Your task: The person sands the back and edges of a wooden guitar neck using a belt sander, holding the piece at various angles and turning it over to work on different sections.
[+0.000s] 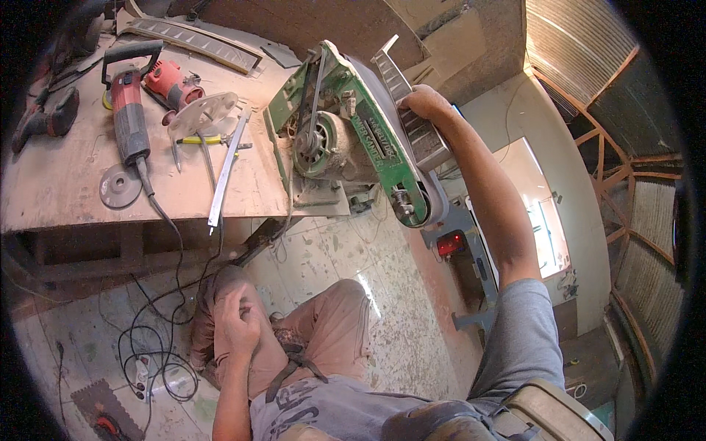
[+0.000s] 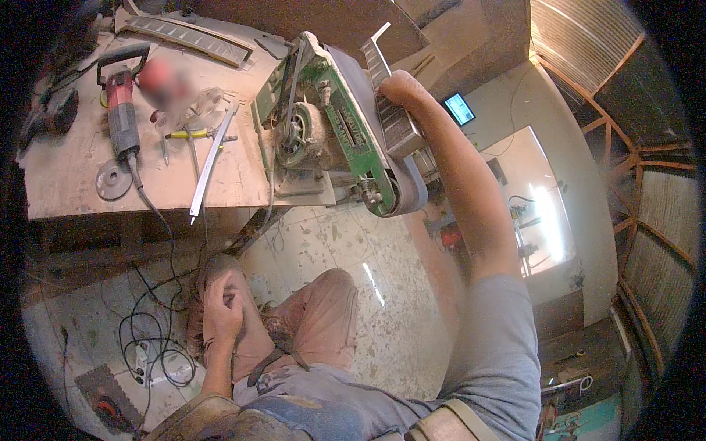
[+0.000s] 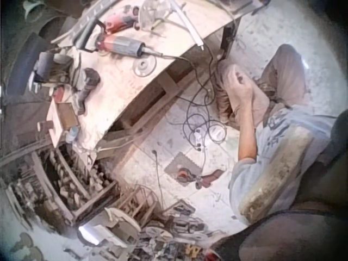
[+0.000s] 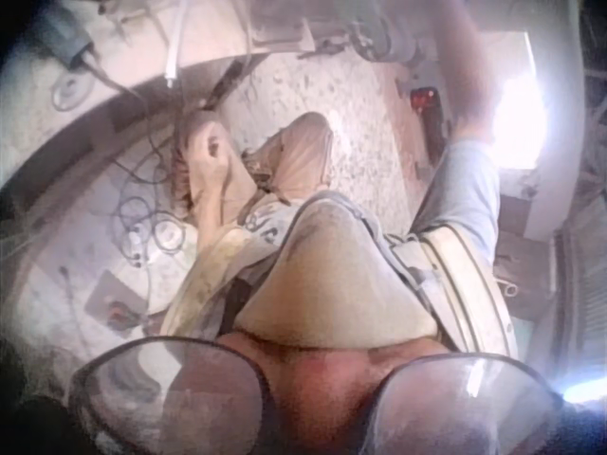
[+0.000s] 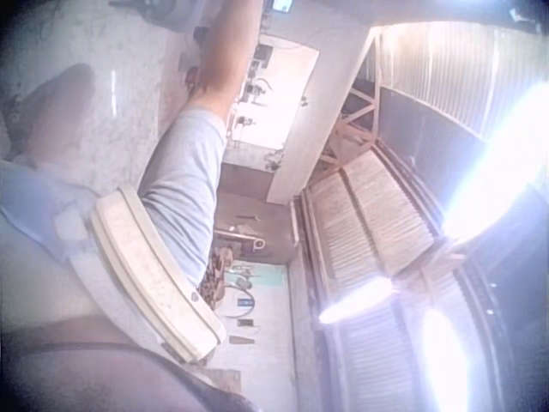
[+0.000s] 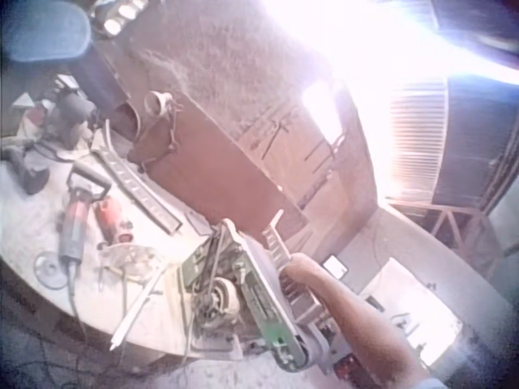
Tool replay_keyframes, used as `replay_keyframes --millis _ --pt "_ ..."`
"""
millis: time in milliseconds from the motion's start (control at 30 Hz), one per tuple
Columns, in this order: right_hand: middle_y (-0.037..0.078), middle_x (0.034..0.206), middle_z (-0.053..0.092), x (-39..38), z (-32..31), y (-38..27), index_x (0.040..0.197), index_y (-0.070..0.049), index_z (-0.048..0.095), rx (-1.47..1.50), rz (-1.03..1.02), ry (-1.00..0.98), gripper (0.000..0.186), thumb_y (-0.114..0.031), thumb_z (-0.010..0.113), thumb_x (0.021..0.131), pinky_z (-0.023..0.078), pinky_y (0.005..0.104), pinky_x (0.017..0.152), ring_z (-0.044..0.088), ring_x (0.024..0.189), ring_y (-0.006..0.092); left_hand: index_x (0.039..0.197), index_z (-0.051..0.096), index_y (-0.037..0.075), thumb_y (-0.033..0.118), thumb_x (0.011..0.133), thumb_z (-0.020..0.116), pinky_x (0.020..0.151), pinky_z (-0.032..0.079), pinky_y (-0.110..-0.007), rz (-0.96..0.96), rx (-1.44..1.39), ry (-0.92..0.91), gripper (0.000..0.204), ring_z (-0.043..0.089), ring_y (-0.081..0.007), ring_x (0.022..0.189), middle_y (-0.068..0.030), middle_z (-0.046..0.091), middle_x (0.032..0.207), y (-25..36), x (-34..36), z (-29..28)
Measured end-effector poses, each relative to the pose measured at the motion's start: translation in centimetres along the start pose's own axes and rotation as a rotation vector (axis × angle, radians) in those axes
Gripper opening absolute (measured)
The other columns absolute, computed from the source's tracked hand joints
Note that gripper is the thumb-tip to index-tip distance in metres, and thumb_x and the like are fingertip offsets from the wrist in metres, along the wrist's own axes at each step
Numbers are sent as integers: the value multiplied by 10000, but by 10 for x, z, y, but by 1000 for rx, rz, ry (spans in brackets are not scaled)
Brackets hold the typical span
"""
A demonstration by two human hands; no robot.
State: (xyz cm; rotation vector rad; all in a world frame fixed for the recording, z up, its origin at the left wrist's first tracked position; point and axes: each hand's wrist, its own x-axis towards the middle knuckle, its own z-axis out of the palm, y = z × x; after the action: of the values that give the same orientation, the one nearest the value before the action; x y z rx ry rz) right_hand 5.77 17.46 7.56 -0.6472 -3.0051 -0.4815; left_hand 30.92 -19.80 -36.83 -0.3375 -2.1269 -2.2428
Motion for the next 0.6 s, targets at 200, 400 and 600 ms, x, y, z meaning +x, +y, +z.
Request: replay_keyframes --millis 200,400,600 --pt "230 962 757 -5 -2 -2 1020 72 727 68 30 -17 411 -290 734 824 538 448 834 738 920 342 1321 617 -14 16 829 601 874 526 -363 -71 -27 5 494 675 -238 853 -177 630 1219 4 0 -1" --pt "223 969 758 1 0 0 1042 72 724 54 32 -2 411 -274 733 821 539 444 829 740 924 324 1324 621 8 29 814 619 934 497 -365 -60 39 -25 510 682 -238 838 -163 635 1207 -8 0 -2" --pt "218 993 757 5 0 13 1060 76 718 195 22 -59 415 -268 733 829 537 442 840 735 928 324 1342 612 2 -6 840 613 828 554 -304 -111 -10 -32 503 683 -207 858 -156 608 1252 2 1 -3"
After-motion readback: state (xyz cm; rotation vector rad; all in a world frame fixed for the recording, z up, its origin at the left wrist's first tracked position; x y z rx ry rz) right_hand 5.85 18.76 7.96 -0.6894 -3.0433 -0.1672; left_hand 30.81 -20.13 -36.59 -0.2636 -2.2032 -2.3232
